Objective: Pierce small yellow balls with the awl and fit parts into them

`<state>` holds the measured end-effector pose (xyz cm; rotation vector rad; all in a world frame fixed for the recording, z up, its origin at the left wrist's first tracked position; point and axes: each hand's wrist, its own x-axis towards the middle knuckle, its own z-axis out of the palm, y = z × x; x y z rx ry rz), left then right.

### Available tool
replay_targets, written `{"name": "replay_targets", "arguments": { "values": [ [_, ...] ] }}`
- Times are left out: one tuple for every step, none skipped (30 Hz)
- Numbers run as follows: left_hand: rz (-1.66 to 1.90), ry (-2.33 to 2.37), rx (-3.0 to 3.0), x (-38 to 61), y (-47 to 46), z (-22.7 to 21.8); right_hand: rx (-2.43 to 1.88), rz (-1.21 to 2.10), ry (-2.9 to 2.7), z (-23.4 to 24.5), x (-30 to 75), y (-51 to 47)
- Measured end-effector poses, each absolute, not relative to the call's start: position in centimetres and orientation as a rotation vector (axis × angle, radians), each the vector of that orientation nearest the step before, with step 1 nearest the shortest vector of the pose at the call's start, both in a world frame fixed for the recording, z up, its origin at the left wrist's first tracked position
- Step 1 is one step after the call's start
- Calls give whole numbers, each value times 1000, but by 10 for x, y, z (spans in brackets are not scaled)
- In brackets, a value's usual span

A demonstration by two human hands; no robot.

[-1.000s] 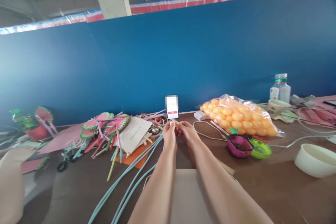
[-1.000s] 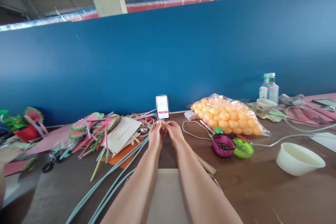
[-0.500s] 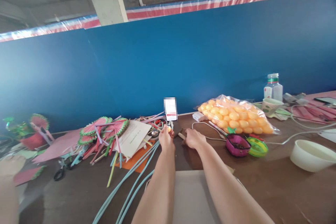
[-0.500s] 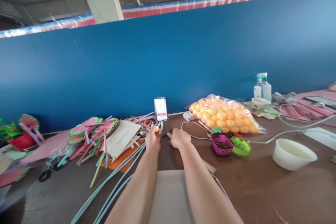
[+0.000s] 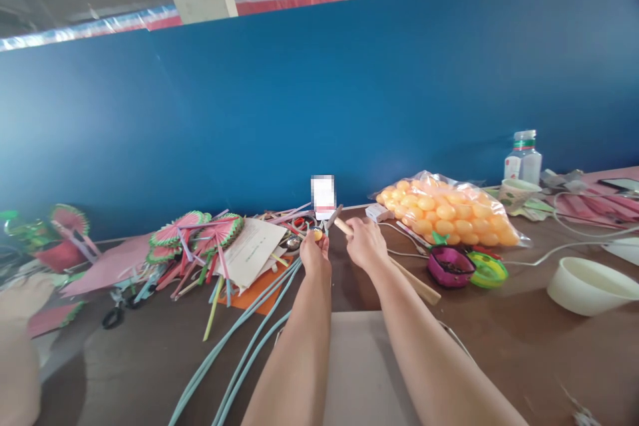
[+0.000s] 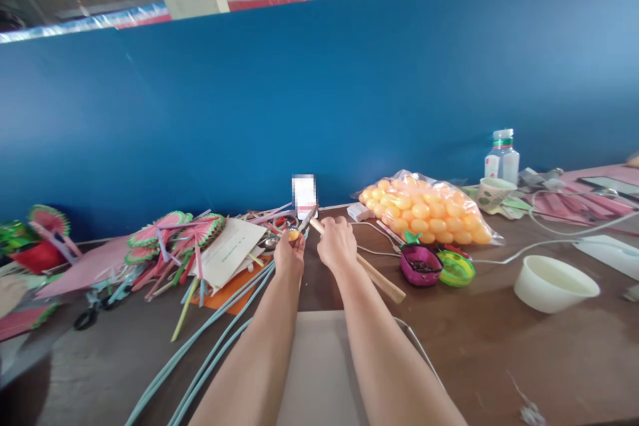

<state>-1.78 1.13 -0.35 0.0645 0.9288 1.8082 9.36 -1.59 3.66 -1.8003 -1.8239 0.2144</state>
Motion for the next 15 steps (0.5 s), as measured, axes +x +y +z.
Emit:
{"name": "replay_targets", "arguments": {
  "values": [
    [1806,926,59,-18,12,-3,-1756,198,-1810,40,93,-17],
    [1802,926,56,-18,12,-2,-1709,183,-1804,43,92,-19],
    [1798,928,56,-18,11,-1,-1664,172,-1804,46,91,-20],
    [1794,929,59,-18,11,0,-1628,167,-1810,47,91,-21],
    [1788,930,63,-18,11,1,-1604,165,-1817,48,90,-22],
    [1782,932,67,-18,11,1,-1593,167,-1829,48,89,-23],
    [1778,931,73,-18,10,2,-1593,172,-1843,47,88,-23],
    [1776,931,78,-17,10,2,-1597,178,-1857,46,87,-24],
    [1777,931,82,-17,10,1,-1604,183,-1869,46,87,-24],
    [1779,933,83,-17,10,1,-1610,184,-1874,45,86,-24],
    [1782,937,84,-17,10,1,-1616,180,-1868,45,86,-24],
    [1787,943,83,-17,11,1,-1617,170,-1855,45,86,-24],
    [1791,947,82,-17,11,2,-1616,156,-1838,45,86,-24],
    [1793,951,84,-17,11,2,-1612,144,-1826,45,86,-23],
    [1794,955,88,-17,11,3,-1609,136,-1824,45,86,-23]
  ]
}}
